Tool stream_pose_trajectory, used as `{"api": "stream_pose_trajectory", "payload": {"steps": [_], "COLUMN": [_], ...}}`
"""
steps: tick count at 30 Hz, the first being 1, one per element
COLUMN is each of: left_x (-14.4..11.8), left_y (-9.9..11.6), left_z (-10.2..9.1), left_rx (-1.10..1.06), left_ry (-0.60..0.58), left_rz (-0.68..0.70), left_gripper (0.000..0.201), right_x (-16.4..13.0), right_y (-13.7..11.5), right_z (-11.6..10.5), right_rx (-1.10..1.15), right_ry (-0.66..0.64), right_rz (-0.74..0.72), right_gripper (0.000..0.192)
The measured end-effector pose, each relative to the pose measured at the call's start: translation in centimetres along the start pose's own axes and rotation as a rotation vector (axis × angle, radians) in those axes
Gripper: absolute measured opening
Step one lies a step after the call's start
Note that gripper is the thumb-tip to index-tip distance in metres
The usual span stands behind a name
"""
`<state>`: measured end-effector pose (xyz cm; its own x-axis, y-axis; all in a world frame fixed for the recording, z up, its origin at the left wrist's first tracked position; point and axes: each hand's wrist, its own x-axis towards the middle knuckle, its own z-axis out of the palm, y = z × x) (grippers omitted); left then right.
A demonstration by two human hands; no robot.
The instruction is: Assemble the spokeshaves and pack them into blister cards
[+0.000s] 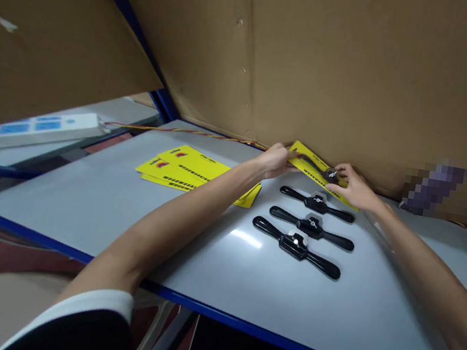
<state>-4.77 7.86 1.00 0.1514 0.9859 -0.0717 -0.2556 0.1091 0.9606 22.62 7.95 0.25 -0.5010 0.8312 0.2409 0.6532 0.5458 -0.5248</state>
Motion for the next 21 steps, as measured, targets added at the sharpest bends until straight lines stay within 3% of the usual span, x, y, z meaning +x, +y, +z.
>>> {"api": "stream_pose_trajectory", "payload": {"steps": [6,10,13,16,21], "left_x": [-1.0,-0.5,-0.2,-0.7,-3.2], "left_y": [0.4,0.9,2.1,4.5,8.6], "left_z": [-1.5,-1.8,-3.0,-5.7,-12.9], "left_rx": [-0.029,-0.061,-0.045,-0.012,0.065], "left_ry": [0.123,0.202,0.341,0.543,0.947], "left_rz": [0.039,0.094,0.139,0.244,0.320], "left_gripper": [0.018,0.026,0.025,0.017,0.008], "right_x": [0.5,0.3,0.0,-0.2,-0.8], "right_y": [-1.6,-2.2,-2.1,-1.6,-1.8], "right_z": [-1.7,-1.6,-1.3,-1.0,-1.6], "right_rx": [-0.165,-0.109,-0.086,-0.061,-0.034], "right_ry": [-0.020,-0.001,0.014,0.018,-0.005], "right_rz": [-0.108,-0.109,-0.106,-0.069,-0.012], "right_gripper": [0.061,0.061,0.059,0.059,0.061]}}
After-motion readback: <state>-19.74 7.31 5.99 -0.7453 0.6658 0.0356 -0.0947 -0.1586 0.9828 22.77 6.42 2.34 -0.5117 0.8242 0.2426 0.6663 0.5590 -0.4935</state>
